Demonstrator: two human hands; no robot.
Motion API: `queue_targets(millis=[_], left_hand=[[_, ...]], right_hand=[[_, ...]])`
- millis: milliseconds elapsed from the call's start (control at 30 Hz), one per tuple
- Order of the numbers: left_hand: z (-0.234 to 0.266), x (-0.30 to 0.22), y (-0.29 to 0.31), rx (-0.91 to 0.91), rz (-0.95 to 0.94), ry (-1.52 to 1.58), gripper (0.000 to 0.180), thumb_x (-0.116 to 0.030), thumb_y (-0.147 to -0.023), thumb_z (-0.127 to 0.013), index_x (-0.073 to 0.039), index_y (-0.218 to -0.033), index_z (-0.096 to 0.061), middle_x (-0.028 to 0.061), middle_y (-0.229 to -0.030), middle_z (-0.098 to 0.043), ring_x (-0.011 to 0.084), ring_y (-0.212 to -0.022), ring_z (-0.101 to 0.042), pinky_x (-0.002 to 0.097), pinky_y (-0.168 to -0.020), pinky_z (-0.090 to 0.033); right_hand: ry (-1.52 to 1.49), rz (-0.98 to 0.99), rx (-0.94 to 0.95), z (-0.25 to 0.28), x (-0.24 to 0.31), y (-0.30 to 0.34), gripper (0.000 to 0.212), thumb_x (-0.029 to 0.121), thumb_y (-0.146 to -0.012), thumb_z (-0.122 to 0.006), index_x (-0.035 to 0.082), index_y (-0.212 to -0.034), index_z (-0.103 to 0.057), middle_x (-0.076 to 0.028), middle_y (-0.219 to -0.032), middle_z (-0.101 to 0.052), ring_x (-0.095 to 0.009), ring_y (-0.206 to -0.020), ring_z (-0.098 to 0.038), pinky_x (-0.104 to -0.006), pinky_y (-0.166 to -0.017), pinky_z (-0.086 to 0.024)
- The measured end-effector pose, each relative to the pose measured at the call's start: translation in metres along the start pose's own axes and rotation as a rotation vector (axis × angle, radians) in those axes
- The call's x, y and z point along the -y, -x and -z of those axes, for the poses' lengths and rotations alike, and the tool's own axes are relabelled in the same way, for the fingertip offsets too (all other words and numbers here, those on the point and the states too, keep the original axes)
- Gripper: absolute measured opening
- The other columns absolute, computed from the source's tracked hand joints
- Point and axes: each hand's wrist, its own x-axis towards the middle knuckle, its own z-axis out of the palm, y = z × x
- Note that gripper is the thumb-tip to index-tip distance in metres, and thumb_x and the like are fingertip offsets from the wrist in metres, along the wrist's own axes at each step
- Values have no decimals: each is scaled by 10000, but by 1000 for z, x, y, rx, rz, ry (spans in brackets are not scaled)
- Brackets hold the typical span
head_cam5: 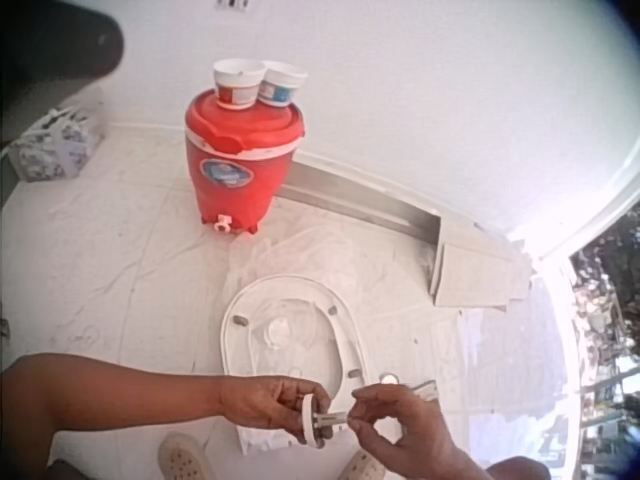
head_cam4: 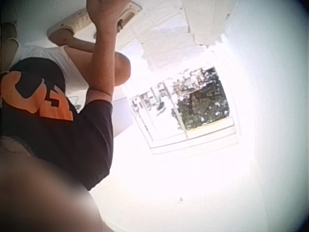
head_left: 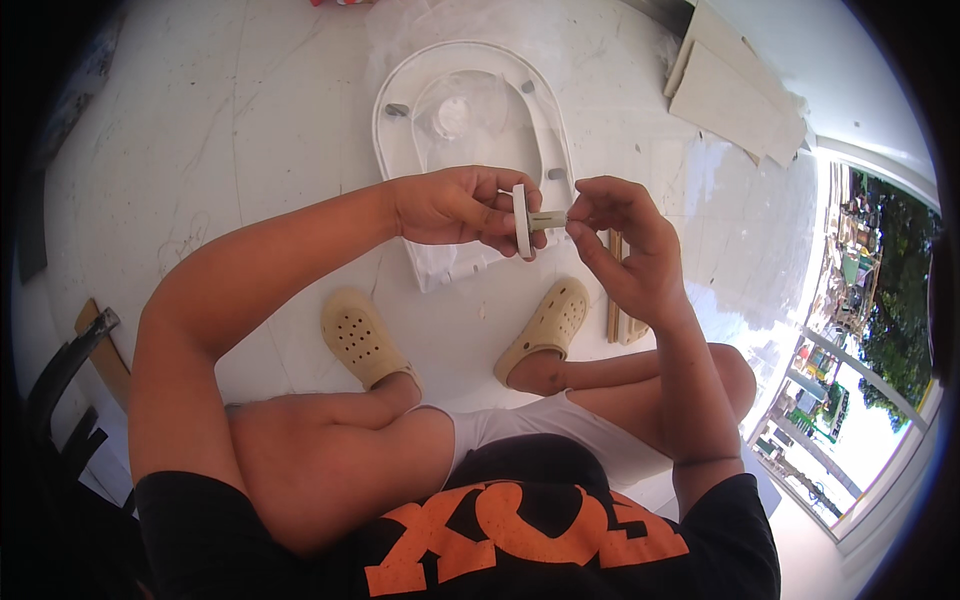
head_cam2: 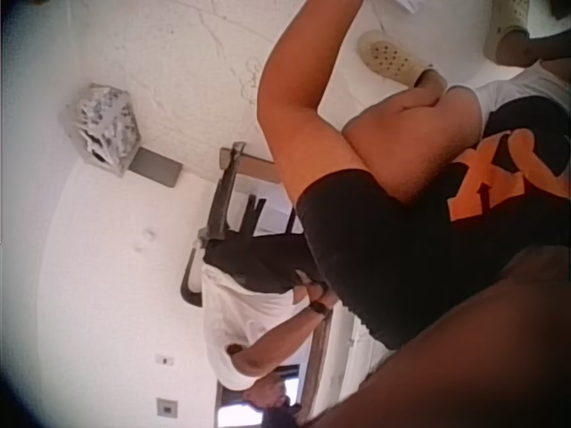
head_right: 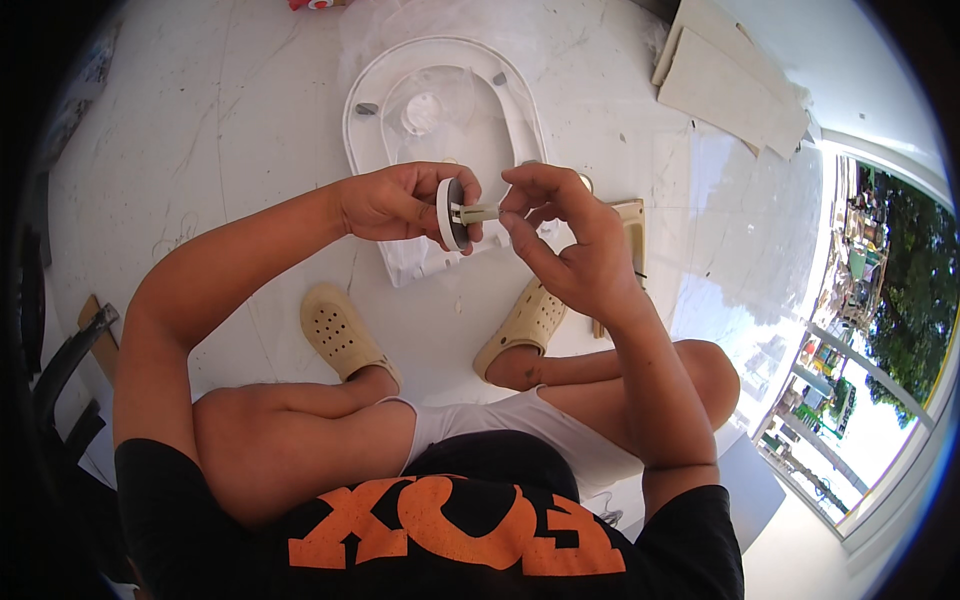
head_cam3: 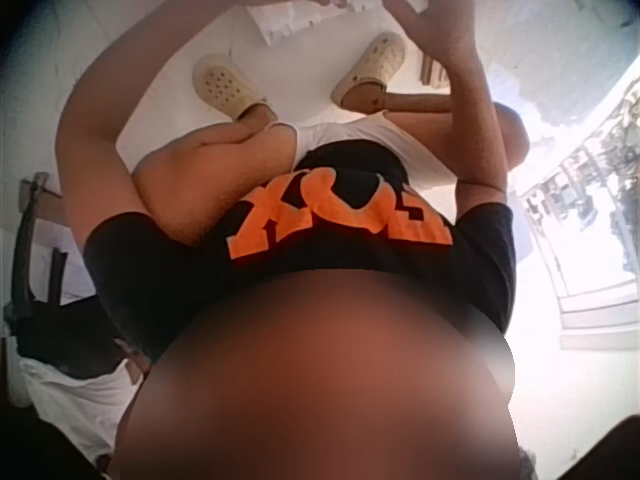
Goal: The person unpacks a new toilet seat and installs the mounting hardware by hand. They then place the seat onto the toilet bowl and adjust the fit.
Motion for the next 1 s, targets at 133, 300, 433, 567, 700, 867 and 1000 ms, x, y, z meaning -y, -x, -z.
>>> queue_targets(millis=[133,300,433,567,700,867,1000], left_hand=[[-4,-1,2,-46,29,-114,319,-76,-985,-709,-74,-1264,-554,150,-1215,-726,252,-1156,-694,384,-1009,-541],[-8,-8,2,-1,26,-269,271,-154,-1024,-698,-72,-1250,-572,152,-1210,-727,236,-1165,-683,369,-999,-536],[-14,-15,-4,-41,2,-355,269,-149,-1031,-686,-63,-1260,-572,143,-1205,-723,208,-1155,-671,350,-992,-533],[-23,-21,-7,-111,28,-247,341,-209,-1007,-741,-80,-1268,-563,115,-1179,-727,185,-1096,-690,339,-932,-550],[-31,-24,-9,-227,47,-541,268,-132,-1017,-711,-74,-1254,-600,82,-1158,-737,146,-1070,-691,314,-923,-562],[-42,-21,-12,-355,-151,-1022,290,9,-979,-678,-77,-1255,-652,76,-1159,-736,164,-1002,-717,329,-961,-585],[-52,-16,-13,-416,-446,-1489,342,26,-926,-719,-86,-1248,-686,99,-1142,-738,203,-964,-733,337,-907,-612]], right_hand=[[8,15,93,2,-2,-2,373,-4,-972,-688,40,-1333,-608,-29,-993,-704,-139,-947,-691,-311,-857,-578],[-199,-115,231,12,-8,-2,346,18,-1002,-679,34,-1338,-598,-30,-977,-676,-132,-935,-680,-308,-837,-578],[-349,-199,174,18,-9,-4,344,22,-1001,-696,18,-1330,-597,-37,-1019,-672,-128,-951,-671,-305,-833,-579],[-254,-220,76,20,-7,-4,326,21,-995,-707,3,-1306,-609,-55,-1061,-698,-136,-985,-684,-304,-874,-580],[-130,-166,100,23,-7,-3,296,30,-1004,-698,8,-1287,-613,-55,-1045,-708,-128,-978,-689,-300,-885,-572],[-119,-217,122,24,-9,-3,242,42,-1026,-668,2,-1254,-600,-38,-1010,-691,-119,-928,-677,-295,-862,-563],[-216,-331,86,23,-12,-5,225,53,-1037,-657,0,-1244,-587,-36,-1007,-680,-120,-907,-663,-295,-832,-561]])
